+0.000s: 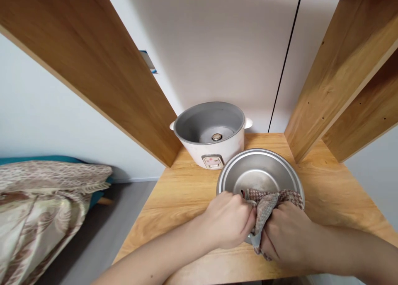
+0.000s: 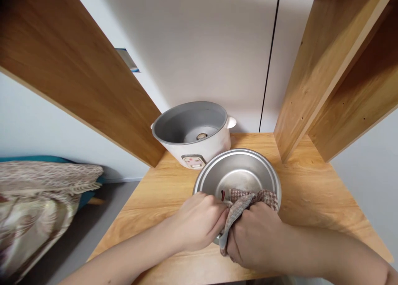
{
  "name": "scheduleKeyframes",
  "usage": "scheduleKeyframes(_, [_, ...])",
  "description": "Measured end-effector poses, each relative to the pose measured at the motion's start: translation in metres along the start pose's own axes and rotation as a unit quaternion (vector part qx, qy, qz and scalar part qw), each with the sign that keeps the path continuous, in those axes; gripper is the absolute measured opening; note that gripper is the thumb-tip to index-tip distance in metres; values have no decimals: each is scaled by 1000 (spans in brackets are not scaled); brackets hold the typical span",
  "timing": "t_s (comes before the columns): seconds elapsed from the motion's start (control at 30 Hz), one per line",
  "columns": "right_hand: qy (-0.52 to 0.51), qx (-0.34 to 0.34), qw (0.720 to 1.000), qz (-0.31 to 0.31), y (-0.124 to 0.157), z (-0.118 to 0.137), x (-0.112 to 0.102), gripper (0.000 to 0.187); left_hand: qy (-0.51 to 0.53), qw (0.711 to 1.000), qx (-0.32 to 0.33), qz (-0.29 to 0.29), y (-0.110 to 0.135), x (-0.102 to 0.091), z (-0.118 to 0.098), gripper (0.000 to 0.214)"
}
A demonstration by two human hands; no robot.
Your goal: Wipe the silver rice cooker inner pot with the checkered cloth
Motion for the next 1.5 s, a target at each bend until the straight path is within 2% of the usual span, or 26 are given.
scheduleKeyframes(0.2, [-21, 124, 992, -1, -1, 7, 9, 21, -4, 999, -39, -1, 0, 0, -3, 38])
scheduleKeyframes(0.33, [-23, 142, 990, -12, -2, 14, 11, 20, 0, 999, -37, 3, 0, -2, -3, 39])
scheduleKeyframes(0.73, [2, 41, 999, -21, -2, -3, 0, 22, -28, 999, -25, -14, 1, -3, -2, 41])
scheduleKeyframes(0.83, [-3, 50, 999, -15, -2, -2, 2, 24, -26, 999, -30, -20, 0, -3, -3, 42])
scheduleKeyframes(0.93, [-3, 93, 996, -12, -2, 5, 7, 23, -21, 998, -47, -20, 0, -3, -2, 42])
scheduleKeyframes(1.1, [-12, 140, 989, -52, -2, 10, 12, 22, -11, 999, -47, -18, -1, -2, -2, 49])
scheduleKeyframes(1.3, [1, 72, 997, -20, -2, 4, 1, 23, -11, 999, -31, -10, 0, -3, 0, 47])
scheduleKeyframes(1.5, [12, 17, 1000, -7, 0, -4, -7, 24, -17, 999, -21, -31, 2, -4, 0, 49])
Point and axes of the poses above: each hand's wrist, its own y-axis away from the middle knuckle, its own x-axis out of the palm, z = x × y, the point moved 4 cm from there along -y, towards the middle knuckle, and after that the axes turned 5 degrees about x, right-handed, at the moved point
